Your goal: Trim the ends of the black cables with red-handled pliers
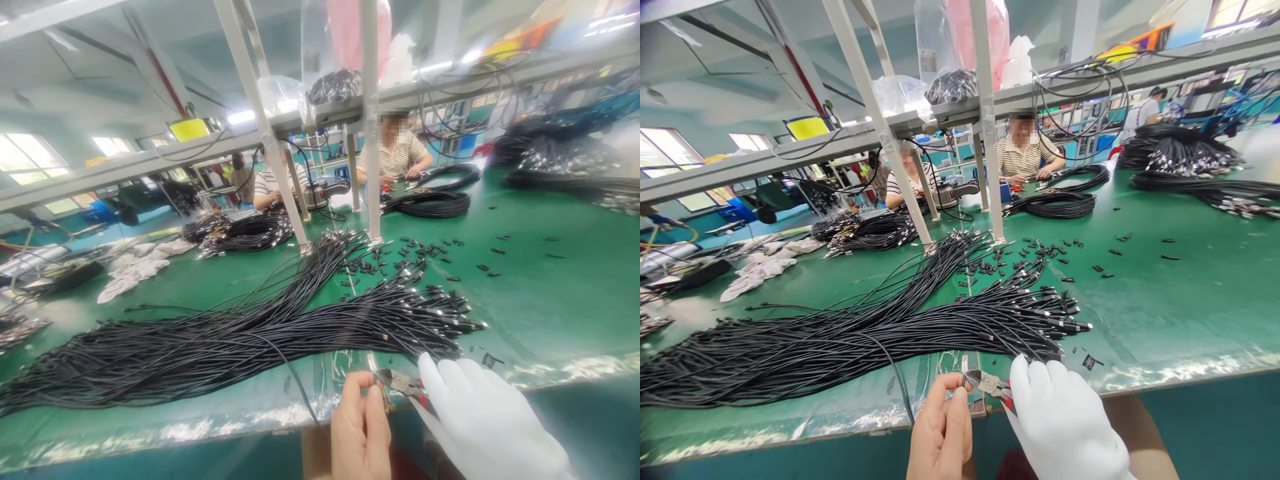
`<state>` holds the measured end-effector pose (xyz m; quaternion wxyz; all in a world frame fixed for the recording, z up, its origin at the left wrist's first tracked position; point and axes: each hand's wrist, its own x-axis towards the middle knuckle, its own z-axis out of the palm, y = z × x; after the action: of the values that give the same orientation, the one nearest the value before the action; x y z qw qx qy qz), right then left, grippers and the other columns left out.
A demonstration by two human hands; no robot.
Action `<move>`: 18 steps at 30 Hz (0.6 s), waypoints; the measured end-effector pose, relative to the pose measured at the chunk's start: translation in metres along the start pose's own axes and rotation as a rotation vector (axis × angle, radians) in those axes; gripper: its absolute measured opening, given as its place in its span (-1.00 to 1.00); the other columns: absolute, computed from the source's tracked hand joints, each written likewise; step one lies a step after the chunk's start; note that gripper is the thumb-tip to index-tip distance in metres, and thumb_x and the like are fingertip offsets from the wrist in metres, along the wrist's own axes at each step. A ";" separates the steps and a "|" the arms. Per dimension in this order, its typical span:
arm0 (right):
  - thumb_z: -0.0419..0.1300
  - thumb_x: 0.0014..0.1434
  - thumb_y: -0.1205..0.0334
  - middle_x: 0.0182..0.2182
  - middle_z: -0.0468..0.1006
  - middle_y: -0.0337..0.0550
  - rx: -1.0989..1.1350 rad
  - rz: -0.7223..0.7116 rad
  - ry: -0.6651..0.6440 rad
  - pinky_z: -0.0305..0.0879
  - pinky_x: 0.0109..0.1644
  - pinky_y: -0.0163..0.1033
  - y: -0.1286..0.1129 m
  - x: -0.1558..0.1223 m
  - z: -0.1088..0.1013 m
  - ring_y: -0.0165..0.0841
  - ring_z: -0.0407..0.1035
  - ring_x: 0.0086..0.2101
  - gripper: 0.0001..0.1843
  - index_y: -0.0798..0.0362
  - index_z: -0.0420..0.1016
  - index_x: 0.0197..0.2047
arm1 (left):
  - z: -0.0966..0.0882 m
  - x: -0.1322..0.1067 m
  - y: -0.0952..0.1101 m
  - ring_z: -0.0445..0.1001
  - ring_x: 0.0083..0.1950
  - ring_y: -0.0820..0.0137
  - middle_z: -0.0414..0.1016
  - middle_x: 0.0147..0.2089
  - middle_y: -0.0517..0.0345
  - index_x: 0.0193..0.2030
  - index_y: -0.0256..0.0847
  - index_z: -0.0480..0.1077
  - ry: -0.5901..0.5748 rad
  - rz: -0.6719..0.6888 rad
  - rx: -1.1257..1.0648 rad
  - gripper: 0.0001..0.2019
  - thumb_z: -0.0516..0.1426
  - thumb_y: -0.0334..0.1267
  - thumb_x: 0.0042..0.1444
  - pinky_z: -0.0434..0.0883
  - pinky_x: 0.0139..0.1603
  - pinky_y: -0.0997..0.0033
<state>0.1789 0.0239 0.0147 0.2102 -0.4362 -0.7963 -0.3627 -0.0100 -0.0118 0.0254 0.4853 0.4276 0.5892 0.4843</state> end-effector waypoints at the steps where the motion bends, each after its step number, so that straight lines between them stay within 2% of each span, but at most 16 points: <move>1: 0.06 0.33 0.24 -0.40 0.51 -0.06 0.000 -0.006 0.002 0.16 -0.33 -0.11 0.000 0.000 0.000 -0.19 0.41 -0.42 -0.65 0.23 0.51 0.05 | 0.001 0.000 -0.001 0.06 -0.55 0.44 0.20 -0.57 0.32 -0.11 -0.08 0.48 0.014 0.008 -0.009 -0.51 0.13 0.32 0.25 -0.02 -0.58 0.44; 5: 0.06 0.32 0.28 -0.44 0.50 -0.10 0.018 0.018 0.025 0.15 -0.36 -0.11 -0.003 0.001 0.004 -0.19 0.43 -0.46 -0.74 0.17 0.52 -0.04 | 0.004 -0.001 0.002 0.01 -0.58 0.48 0.13 -0.61 0.37 -0.15 -0.10 0.49 0.028 0.026 -0.093 -0.47 0.16 0.37 0.19 -0.05 -0.61 0.48; 7: 0.03 0.36 0.22 -0.45 0.50 -0.13 0.067 0.056 0.053 0.16 -0.39 -0.13 -0.005 0.002 0.006 -0.22 0.42 -0.49 -0.78 0.06 0.50 -0.17 | 0.004 0.000 0.009 -0.08 -0.60 0.52 0.03 -0.64 0.44 -0.19 -0.12 0.48 -0.015 0.015 -0.165 -0.44 0.19 0.40 0.13 -0.08 -0.61 0.51; 10: 0.00 0.41 0.05 -0.54 0.42 -0.26 0.233 0.115 0.048 0.17 -0.49 -0.21 -0.007 0.005 0.009 -0.32 0.38 -0.57 -0.68 -0.07 0.37 -0.37 | 0.005 0.001 0.021 -0.21 -0.61 0.59 -0.10 -0.66 0.54 -0.23 -0.14 0.44 -0.101 0.000 -0.310 -0.39 0.24 0.44 0.03 -0.12 -0.60 0.56; 12: 0.01 0.42 0.00 -0.56 0.42 -0.31 0.333 0.166 0.028 0.21 -0.52 -0.26 -0.005 0.006 0.010 -0.38 0.39 -0.59 -0.65 -0.09 0.36 -0.39 | 0.006 0.002 0.027 -0.26 -0.61 0.62 -0.12 -0.67 0.58 -0.24 -0.14 0.43 -0.133 -0.011 -0.386 -0.39 0.27 0.43 -0.01 -0.14 -0.60 0.59; 14: 0.02 0.42 0.01 -0.52 0.51 -0.31 0.391 0.224 0.014 0.27 -0.50 -0.31 0.001 0.008 0.010 -0.40 0.45 -0.56 -0.66 -0.09 0.44 -0.35 | 0.006 0.003 0.031 -0.27 -0.62 0.63 -0.11 -0.68 0.59 -0.25 -0.15 0.43 -0.147 -0.023 -0.425 -0.40 0.30 0.41 -0.03 -0.14 -0.61 0.59; 18: 0.05 0.38 -0.07 -0.43 0.64 -0.25 0.491 0.387 -0.068 0.33 -0.48 -0.30 0.022 0.010 0.012 -0.35 0.53 -0.49 -0.61 -0.11 0.52 -0.38 | 0.007 0.005 0.031 -0.26 -0.64 0.65 -0.06 -0.70 0.57 -0.24 -0.17 0.51 -0.140 -0.062 -0.467 -0.39 0.34 0.39 -0.09 -0.16 -0.62 0.60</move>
<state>0.1920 0.0464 0.0226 0.3474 -0.5279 -0.7688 -0.0979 -0.0026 -0.0010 0.0544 0.6254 0.3180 0.4390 0.5613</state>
